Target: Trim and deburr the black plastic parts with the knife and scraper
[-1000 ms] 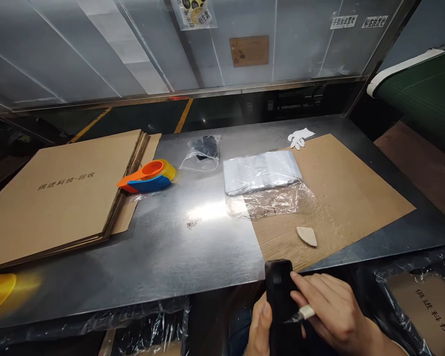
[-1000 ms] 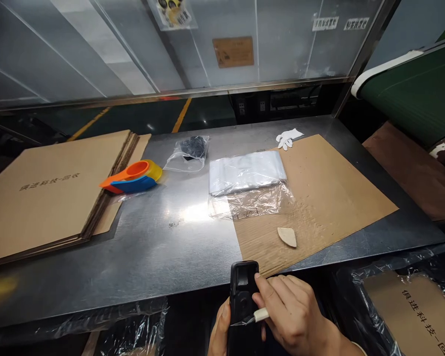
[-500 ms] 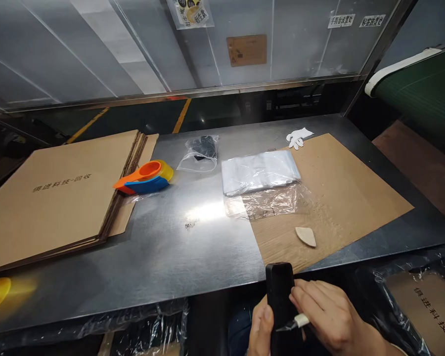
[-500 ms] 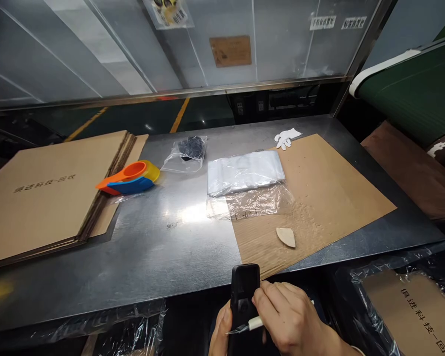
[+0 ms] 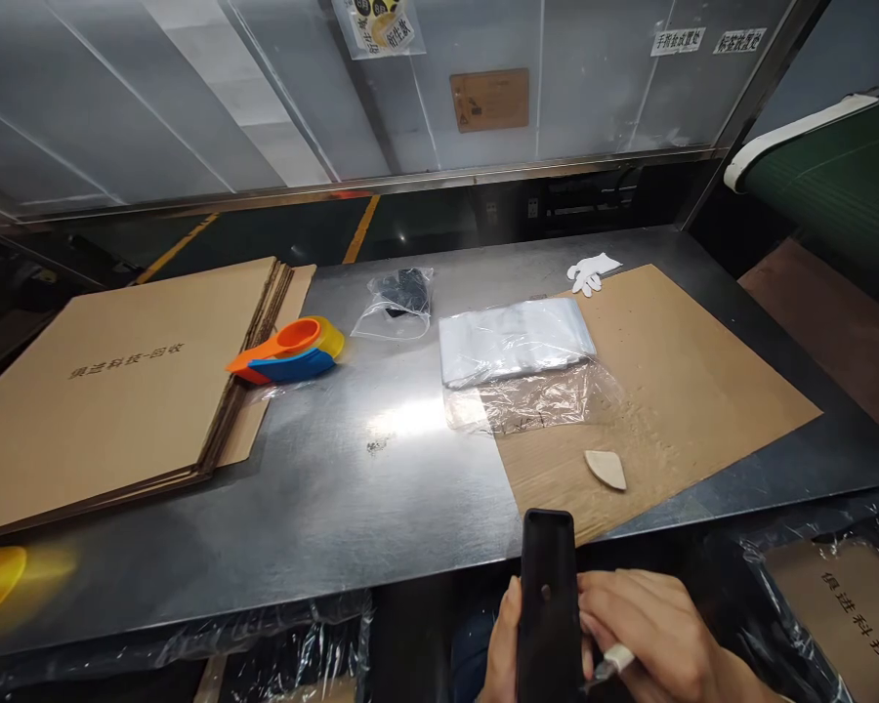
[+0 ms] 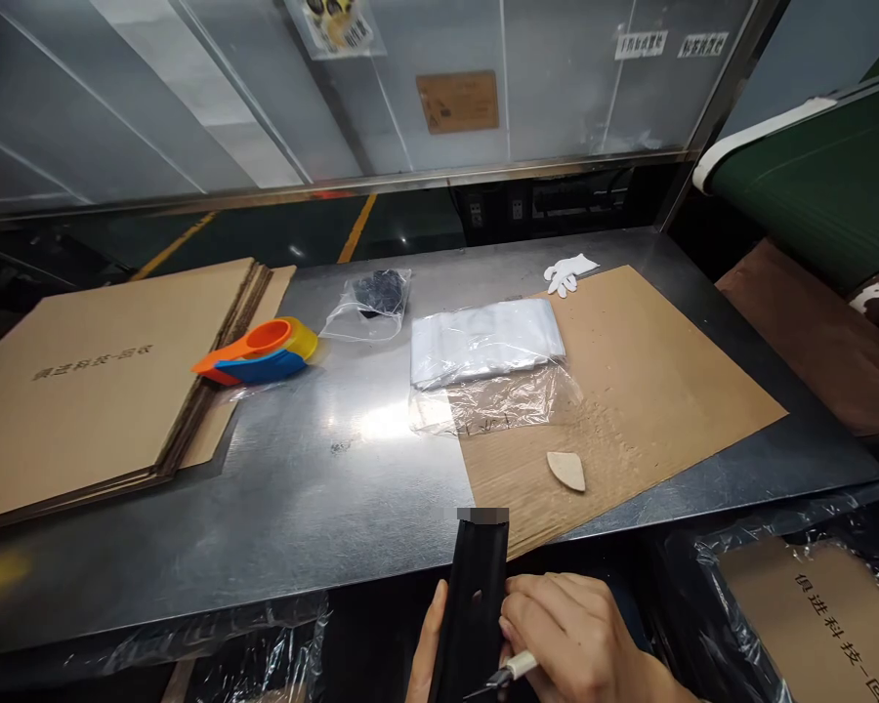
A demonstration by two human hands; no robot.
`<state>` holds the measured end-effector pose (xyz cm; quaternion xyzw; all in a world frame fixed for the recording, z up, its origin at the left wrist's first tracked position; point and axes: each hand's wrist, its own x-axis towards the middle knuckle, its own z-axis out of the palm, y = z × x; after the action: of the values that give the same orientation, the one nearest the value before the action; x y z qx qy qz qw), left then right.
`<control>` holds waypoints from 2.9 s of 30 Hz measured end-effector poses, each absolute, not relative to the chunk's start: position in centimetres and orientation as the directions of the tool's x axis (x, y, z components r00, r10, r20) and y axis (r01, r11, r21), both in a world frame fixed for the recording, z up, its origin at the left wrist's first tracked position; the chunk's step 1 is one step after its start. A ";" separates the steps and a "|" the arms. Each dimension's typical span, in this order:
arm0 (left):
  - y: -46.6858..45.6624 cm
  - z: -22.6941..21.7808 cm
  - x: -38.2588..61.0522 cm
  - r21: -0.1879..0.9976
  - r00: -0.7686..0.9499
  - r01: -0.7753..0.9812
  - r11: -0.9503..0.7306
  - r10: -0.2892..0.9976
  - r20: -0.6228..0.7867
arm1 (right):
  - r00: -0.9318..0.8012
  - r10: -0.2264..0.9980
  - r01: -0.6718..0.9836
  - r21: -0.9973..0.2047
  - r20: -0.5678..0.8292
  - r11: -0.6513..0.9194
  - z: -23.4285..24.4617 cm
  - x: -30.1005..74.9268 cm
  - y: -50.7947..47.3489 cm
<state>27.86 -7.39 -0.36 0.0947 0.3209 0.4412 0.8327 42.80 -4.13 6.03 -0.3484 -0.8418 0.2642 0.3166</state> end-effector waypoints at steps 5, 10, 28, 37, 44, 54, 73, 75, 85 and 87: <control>-7.2 -1.7 28.5 0.331 0.551 -0.695 0.638 0.768 -0.326 | -0.480 0.828 0.367 -0.790 0.290 0.490 6.5 43.8 -3.7; -7.2 -2.9 28.4 0.304 0.592 -0.704 0.642 0.767 -0.248 | -0.401 0.887 0.456 -0.789 0.231 0.412 5.5 44.3 -3.6; -6.6 -1.0 27.8 0.325 0.508 -0.711 0.624 0.775 -0.376 | -0.599 0.755 0.363 -0.749 0.268 0.554 5.7 43.6 -3.9; -6.8 -1.3 28.2 0.334 0.378 -0.758 0.560 0.795 -0.475 | -0.740 0.645 0.378 -0.673 0.193 0.636 5.7 43.4 -4.4; -6.1 -0.5 28.0 0.246 0.405 -0.774 0.584 0.754 -0.518 | -0.664 0.735 0.214 -0.905 0.142 0.368 5.4 43.9 -4.6; -6.1 -0.7 28.3 0.131 0.467 -0.802 0.583 0.749 -0.471 | -0.583 0.810 0.241 -0.938 0.064 0.248 5.9 44.2 -3.4; -5.6 -0.3 28.6 0.129 0.461 -0.808 0.574 0.754 -0.468 | -0.587 0.809 0.272 -0.945 -0.013 0.182 5.3 44.2 -3.5; -5.7 -0.4 28.6 0.131 0.464 -0.808 0.575 0.756 -0.463 | -0.595 0.803 0.253 -0.952 -0.012 0.174 5.3 44.2 -3.5; -6.1 -1.3 28.4 0.168 0.524 -0.713 0.681 0.677 -0.517 | -0.587 0.810 0.229 -0.960 -0.005 0.160 5.1 44.2 -3.7; -6.1 -1.2 28.5 0.180 0.533 -0.694 0.697 0.666 -0.522 | -0.590 0.807 0.224 -0.963 -0.010 0.152 5.1 44.2 -3.7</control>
<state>28.46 -6.09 -1.25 -0.0246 0.2871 0.3885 0.8752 44.16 -3.68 5.07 -0.3634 -0.7095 0.5401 0.2698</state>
